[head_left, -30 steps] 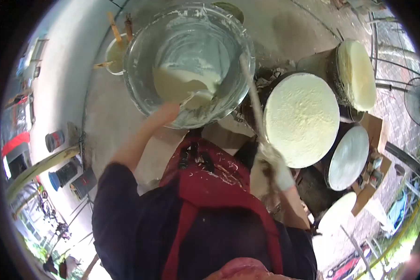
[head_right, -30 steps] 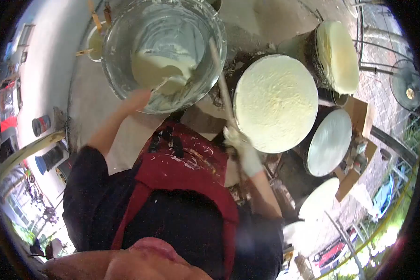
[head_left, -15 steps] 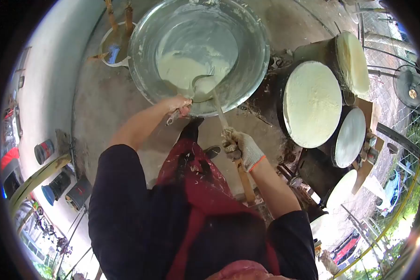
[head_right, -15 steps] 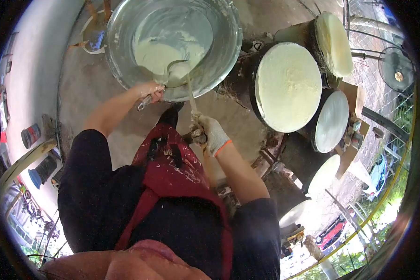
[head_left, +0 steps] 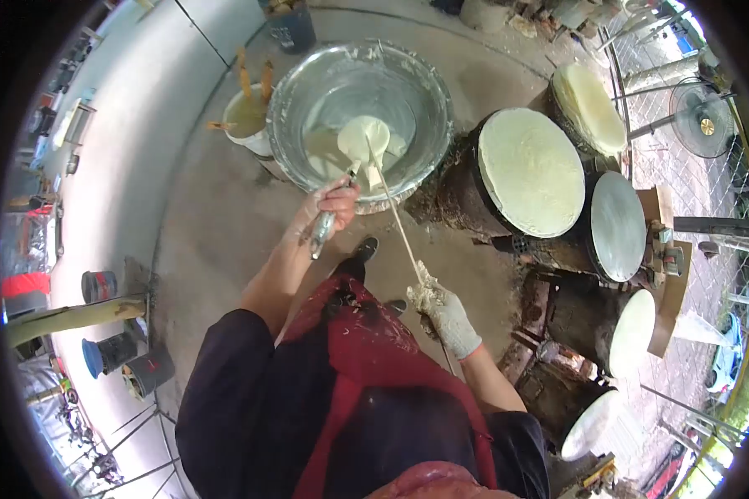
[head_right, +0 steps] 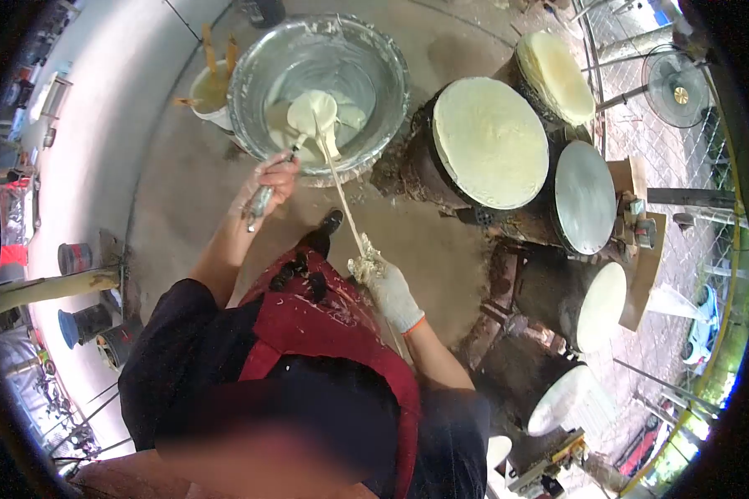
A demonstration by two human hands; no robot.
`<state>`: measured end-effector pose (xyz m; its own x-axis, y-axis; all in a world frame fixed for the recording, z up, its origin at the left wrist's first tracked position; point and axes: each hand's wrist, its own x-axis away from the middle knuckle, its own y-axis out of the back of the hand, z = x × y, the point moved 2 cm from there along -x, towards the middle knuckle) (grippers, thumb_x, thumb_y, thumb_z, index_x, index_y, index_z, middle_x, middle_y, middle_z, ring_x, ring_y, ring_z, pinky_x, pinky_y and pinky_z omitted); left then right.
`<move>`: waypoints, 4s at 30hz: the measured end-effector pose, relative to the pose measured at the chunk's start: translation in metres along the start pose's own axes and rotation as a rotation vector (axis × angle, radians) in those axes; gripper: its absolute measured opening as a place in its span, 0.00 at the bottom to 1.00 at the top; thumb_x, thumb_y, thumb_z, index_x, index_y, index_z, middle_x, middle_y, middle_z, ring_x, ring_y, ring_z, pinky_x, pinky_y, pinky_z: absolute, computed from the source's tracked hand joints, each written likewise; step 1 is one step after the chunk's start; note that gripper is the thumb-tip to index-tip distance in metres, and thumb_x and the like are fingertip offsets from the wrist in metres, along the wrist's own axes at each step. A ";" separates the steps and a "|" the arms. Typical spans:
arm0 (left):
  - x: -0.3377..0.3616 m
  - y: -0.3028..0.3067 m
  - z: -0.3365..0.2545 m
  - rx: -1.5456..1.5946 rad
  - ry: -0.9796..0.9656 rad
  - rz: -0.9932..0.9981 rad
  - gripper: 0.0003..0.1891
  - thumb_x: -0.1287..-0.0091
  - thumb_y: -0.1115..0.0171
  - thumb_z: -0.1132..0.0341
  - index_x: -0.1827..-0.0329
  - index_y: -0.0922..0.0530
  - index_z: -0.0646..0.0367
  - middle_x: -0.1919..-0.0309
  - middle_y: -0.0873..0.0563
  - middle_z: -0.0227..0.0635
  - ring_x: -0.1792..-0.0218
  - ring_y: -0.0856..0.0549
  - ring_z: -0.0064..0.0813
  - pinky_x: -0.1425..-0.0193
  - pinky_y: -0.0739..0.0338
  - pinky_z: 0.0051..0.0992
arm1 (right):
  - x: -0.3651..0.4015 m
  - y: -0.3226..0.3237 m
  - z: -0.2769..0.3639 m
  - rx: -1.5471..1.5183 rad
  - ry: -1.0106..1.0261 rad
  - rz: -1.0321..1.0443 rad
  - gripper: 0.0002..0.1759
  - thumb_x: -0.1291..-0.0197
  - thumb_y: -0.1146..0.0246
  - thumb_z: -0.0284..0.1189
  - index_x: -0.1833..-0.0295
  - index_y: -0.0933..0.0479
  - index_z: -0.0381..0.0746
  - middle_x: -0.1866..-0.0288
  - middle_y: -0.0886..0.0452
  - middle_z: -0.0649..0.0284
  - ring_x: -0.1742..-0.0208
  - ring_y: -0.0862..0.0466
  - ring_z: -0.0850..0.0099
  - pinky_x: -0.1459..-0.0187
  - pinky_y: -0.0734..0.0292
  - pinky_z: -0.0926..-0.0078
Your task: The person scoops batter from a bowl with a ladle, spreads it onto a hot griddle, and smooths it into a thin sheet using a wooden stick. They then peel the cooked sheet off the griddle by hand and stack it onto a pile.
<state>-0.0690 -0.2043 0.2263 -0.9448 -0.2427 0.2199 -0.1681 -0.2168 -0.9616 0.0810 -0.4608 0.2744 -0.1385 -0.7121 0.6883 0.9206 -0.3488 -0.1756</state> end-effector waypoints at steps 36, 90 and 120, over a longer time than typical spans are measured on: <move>-0.285 -0.188 0.137 -0.623 0.253 0.004 0.10 0.26 0.51 0.71 0.56 0.30 0.74 0.78 0.27 0.21 0.88 0.31 0.05 0.83 0.43 0.12 | 0.067 0.345 -0.112 -0.571 0.745 -0.726 0.33 0.36 0.42 0.16 0.26 0.44 0.30 0.30 0.34 0.59 0.42 0.26 0.77 0.43 0.29 0.83; -0.551 -0.071 0.387 -2.169 -0.274 -0.110 0.10 0.30 0.45 0.66 0.65 0.29 0.65 0.78 0.23 0.50 0.79 0.24 0.47 0.72 0.29 0.36 | -0.002 0.703 0.006 -0.195 0.273 -0.823 0.30 0.40 0.32 0.38 0.36 0.27 0.33 0.60 0.19 0.72 0.66 0.25 0.83 0.64 0.30 0.86; -0.480 -0.052 0.455 -2.062 -0.487 -0.825 0.11 0.30 0.45 0.63 0.59 0.23 0.65 0.82 0.24 0.38 0.80 0.28 0.28 0.75 0.31 0.33 | 0.053 0.879 0.077 -0.114 0.287 -0.353 0.17 0.33 0.44 0.28 0.40 0.25 0.37 0.47 0.18 0.61 0.55 0.19 0.78 0.54 0.24 0.83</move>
<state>0.5211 -0.5064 0.2456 -0.4774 -0.8480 0.2299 -0.6263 0.5120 0.5879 0.9108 -0.7582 0.2106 -0.5462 -0.6722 0.4999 0.7551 -0.6534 -0.0535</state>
